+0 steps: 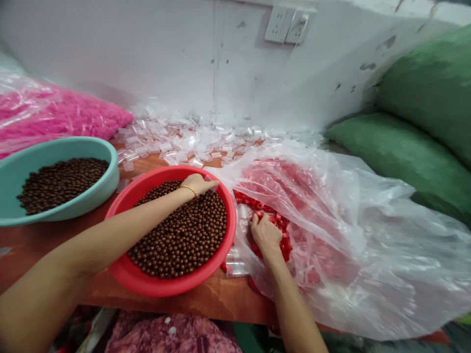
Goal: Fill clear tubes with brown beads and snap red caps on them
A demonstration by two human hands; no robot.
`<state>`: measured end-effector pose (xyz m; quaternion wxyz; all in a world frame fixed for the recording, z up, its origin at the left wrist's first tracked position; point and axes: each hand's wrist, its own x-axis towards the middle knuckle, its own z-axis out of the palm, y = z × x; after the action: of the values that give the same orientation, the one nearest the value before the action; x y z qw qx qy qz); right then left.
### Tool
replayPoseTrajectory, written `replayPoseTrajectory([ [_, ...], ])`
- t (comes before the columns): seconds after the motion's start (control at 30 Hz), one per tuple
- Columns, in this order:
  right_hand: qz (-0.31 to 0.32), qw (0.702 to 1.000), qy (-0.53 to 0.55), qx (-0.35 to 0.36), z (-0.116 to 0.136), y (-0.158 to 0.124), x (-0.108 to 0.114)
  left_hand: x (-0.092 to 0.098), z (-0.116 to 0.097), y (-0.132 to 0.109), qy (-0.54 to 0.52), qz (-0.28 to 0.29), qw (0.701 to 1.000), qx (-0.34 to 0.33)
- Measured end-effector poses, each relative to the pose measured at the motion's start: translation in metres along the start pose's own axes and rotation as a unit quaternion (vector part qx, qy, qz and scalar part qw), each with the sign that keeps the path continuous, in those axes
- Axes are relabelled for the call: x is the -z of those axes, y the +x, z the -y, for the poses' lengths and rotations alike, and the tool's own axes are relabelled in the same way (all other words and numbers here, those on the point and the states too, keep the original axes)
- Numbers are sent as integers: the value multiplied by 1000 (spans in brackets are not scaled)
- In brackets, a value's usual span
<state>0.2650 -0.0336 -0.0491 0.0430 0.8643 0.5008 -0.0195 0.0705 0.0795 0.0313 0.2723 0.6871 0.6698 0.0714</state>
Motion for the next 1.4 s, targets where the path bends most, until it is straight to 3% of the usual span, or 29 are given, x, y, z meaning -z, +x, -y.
replayPoseTrajectory([
  [0.13, 6, 1000, 3, -21, 1, 4, 0, -5, 0, 2, -33, 6, 999, 12],
  [0.27, 7, 1000, 3, -23, -3, 6, -5, 15, 13, -18, 18, -9, 1000, -20],
  [0.37, 3, 999, 7, -31, -5, 7, -9, 39, 35, -43, 130, -40, 986, -98],
  [0.47, -16, 999, 16, -32, -4, 6, -10, 49, 58, -63, 283, -34, 936, -204],
  [0.63, -35, 999, 22, -32, 0, 2, -9, 35, 87, -71, 378, 48, 861, -338],
  [0.8, -37, 999, 15, -34, -1, 5, -6, 33, 108, -66, 360, 80, 858, -358],
  [0.9, -15, 999, 18, -41, -3, 10, -3, 28, 103, -68, 379, 60, 856, -345],
  [1.03, -16, 999, 20, -34, -8, 14, -8, 6, 80, -68, 374, 65, 841, -385],
  [1.13, -43, 999, 14, 4, -13, 14, -17, -6, 70, -62, 336, 74, 857, -384],
  [1.23, -46, 999, 10, 25, -17, 15, -20, -9, 72, -54, 246, 70, 905, -340],
  [1.33, -44, 999, 20, -1, -16, 15, -14, -9, 82, -48, 68, 87, 954, -278],
  [1.4, -51, 998, 30, -6, -14, 14, -8, -9, 87, -46, -94, 128, 959, -234],
])
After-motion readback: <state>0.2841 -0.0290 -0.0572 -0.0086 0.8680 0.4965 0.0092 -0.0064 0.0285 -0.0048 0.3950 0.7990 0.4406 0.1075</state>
